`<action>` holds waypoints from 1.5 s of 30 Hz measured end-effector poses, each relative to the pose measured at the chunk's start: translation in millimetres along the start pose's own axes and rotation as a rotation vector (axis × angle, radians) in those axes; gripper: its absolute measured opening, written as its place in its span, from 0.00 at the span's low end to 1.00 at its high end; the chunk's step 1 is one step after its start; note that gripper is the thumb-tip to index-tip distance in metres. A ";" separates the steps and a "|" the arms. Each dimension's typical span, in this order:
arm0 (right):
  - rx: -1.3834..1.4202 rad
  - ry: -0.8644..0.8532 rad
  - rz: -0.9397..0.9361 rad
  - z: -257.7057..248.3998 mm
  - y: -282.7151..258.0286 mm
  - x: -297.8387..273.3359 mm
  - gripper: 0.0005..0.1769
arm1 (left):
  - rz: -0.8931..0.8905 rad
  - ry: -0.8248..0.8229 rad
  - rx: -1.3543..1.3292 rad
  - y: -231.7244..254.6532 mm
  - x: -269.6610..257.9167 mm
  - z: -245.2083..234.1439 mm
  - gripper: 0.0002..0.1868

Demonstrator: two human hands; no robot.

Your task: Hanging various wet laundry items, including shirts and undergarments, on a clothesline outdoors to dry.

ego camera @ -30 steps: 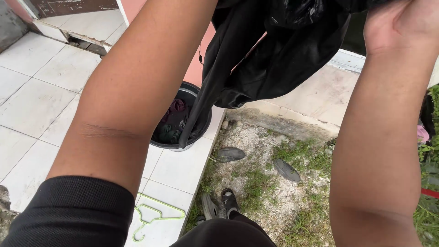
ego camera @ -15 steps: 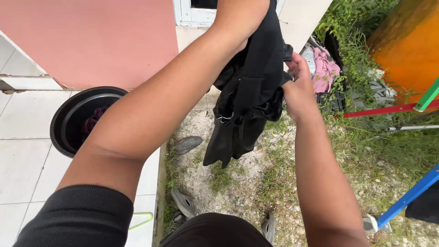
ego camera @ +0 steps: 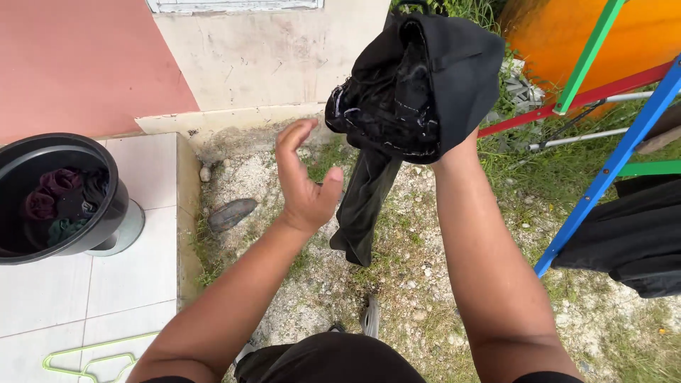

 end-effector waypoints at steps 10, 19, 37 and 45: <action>0.544 0.043 0.037 -131.3 -6.6 -55.4 0.20 | -0.832 -0.097 0.116 -119.2 -79.7 186.8 0.53; 1.146 0.654 0.250 -294.7 112.0 -121.3 0.19 | -0.376 0.111 -0.088 -106.4 52.5 178.8 0.10; 0.348 0.444 0.534 -89.7 162.1 -94.7 0.19 | 0.422 -0.811 0.319 -42.0 94.2 145.3 0.42; 0.969 0.601 0.429 -8.3 81.8 -56.3 0.17 | -0.135 -0.586 -0.013 -102.8 -64.6 122.9 0.85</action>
Point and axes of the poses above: each hand's wrist, its own x-axis towards the middle knuckle, its own z-axis out of the palm, y = z × x, the point moved 4 cm from there along x, towards the middle knuckle, and after that the axes turned 7 degrees about z, right-handed, at the moved point
